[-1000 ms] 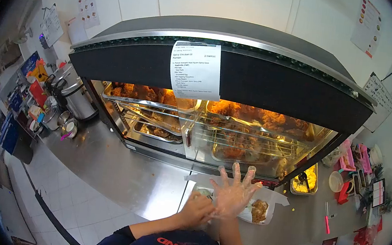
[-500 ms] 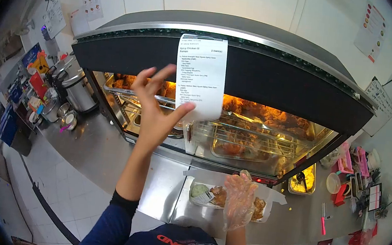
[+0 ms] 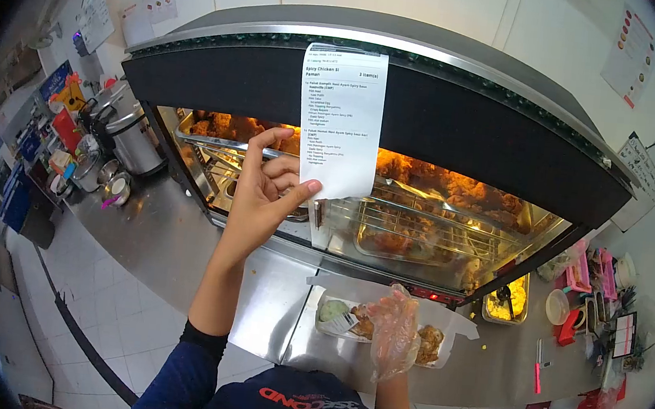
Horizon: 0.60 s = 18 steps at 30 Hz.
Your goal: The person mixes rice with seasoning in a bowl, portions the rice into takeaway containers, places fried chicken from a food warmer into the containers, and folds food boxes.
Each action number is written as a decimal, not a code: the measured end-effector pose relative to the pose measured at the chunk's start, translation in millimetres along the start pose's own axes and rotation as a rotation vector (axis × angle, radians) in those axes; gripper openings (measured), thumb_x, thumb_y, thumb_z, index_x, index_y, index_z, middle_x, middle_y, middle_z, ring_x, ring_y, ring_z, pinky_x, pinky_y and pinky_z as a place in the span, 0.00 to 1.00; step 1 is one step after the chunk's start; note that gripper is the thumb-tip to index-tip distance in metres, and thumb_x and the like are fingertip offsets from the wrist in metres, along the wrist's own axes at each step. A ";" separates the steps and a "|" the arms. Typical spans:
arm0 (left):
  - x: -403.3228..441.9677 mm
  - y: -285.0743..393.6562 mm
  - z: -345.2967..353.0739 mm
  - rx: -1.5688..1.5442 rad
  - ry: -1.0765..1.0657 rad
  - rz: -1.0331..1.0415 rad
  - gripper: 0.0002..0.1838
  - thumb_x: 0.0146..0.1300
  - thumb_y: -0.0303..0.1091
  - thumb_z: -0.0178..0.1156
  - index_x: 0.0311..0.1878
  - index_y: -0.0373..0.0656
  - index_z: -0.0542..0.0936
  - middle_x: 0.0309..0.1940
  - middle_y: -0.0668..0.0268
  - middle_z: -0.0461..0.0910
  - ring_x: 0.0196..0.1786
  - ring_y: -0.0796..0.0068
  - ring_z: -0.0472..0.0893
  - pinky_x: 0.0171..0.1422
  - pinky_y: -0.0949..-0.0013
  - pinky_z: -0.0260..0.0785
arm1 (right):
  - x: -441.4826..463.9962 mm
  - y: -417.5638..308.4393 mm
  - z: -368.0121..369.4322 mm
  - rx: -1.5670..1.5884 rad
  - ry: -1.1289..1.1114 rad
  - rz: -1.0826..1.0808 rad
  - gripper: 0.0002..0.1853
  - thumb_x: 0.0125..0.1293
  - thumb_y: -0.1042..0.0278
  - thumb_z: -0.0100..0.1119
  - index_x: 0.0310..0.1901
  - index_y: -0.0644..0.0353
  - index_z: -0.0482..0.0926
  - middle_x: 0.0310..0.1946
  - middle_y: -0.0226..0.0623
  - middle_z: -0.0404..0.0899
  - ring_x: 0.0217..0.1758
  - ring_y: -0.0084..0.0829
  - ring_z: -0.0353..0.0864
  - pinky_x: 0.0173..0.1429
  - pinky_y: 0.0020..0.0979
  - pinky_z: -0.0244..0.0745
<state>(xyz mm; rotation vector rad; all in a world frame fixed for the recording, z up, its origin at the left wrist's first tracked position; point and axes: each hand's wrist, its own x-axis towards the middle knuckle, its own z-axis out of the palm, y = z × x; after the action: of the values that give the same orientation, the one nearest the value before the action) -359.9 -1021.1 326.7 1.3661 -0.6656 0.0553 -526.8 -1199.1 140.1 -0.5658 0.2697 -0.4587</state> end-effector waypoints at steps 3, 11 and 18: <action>-1.7 -1.1 0.3 -0.024 0.012 -0.008 0.34 0.57 0.18 0.62 0.63 0.38 0.55 0.40 0.55 0.80 0.44 0.74 0.81 0.50 0.74 0.73 | 0.4 3.3 -1.2 -0.016 0.013 0.028 0.21 0.71 0.50 0.47 0.50 0.61 0.74 0.36 0.41 0.80 0.37 0.39 0.81 0.47 0.41 0.78; -1.2 -1.5 -0.8 -0.032 0.010 -0.018 0.32 0.57 0.18 0.61 0.62 0.38 0.56 0.40 0.55 0.80 0.44 0.74 0.81 0.50 0.74 0.74 | 3.4 9.4 -8.0 -0.028 -0.017 0.074 0.19 0.71 0.51 0.48 0.49 0.60 0.74 0.35 0.37 0.79 0.37 0.37 0.79 0.46 0.40 0.76; -0.7 -0.6 3.2 -0.019 0.019 -0.012 0.28 0.58 0.18 0.60 0.59 0.39 0.59 0.39 0.53 0.80 0.43 0.74 0.82 0.49 0.74 0.75 | 4.2 9.2 -4.0 0.023 0.016 0.078 0.18 0.72 0.54 0.47 0.50 0.60 0.74 0.33 0.36 0.78 0.37 0.33 0.78 0.44 0.38 0.76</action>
<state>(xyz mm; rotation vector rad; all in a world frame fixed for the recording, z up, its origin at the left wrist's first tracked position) -361.5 -1023.9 326.1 1.3493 -0.6404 0.0528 -521.5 -1196.1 131.1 -0.5275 0.3005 -0.3910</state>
